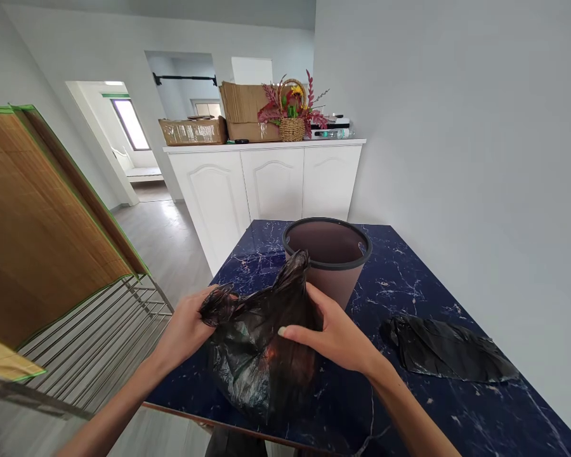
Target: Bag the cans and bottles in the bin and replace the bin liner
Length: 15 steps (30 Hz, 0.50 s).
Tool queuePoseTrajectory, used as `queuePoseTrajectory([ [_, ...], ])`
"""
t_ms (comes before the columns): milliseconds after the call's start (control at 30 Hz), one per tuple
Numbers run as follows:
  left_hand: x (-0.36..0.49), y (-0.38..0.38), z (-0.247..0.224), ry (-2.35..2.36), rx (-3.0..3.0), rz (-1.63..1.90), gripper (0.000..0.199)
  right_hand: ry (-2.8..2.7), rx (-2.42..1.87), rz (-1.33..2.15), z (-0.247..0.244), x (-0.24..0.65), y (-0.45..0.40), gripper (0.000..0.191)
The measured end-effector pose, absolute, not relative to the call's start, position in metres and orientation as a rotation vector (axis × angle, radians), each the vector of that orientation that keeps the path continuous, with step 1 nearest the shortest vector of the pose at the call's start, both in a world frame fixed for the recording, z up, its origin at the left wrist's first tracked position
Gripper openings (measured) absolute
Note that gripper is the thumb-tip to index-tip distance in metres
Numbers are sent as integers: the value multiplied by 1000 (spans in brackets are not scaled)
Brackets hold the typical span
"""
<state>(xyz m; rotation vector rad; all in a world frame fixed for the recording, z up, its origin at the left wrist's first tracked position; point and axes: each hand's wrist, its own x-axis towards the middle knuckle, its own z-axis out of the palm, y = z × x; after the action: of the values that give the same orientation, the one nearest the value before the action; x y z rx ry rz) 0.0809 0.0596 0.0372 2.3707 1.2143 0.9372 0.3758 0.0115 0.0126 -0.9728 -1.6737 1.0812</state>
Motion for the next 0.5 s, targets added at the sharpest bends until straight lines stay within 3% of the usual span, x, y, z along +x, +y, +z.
queuePoseTrajectory([
  [167, 86, 57, 37, 1173, 2334, 893, 22, -1580, -839, 1037, 14, 348, 27, 43],
  [367, 89, 50, 44, 1103, 2153, 846, 31, -993, -539, 1446, 23, 306, 50, 42],
  [500, 80, 49, 56, 1200, 1908, 885, 49, -1061, -773, 1456, 22, 296, 51, 44],
])
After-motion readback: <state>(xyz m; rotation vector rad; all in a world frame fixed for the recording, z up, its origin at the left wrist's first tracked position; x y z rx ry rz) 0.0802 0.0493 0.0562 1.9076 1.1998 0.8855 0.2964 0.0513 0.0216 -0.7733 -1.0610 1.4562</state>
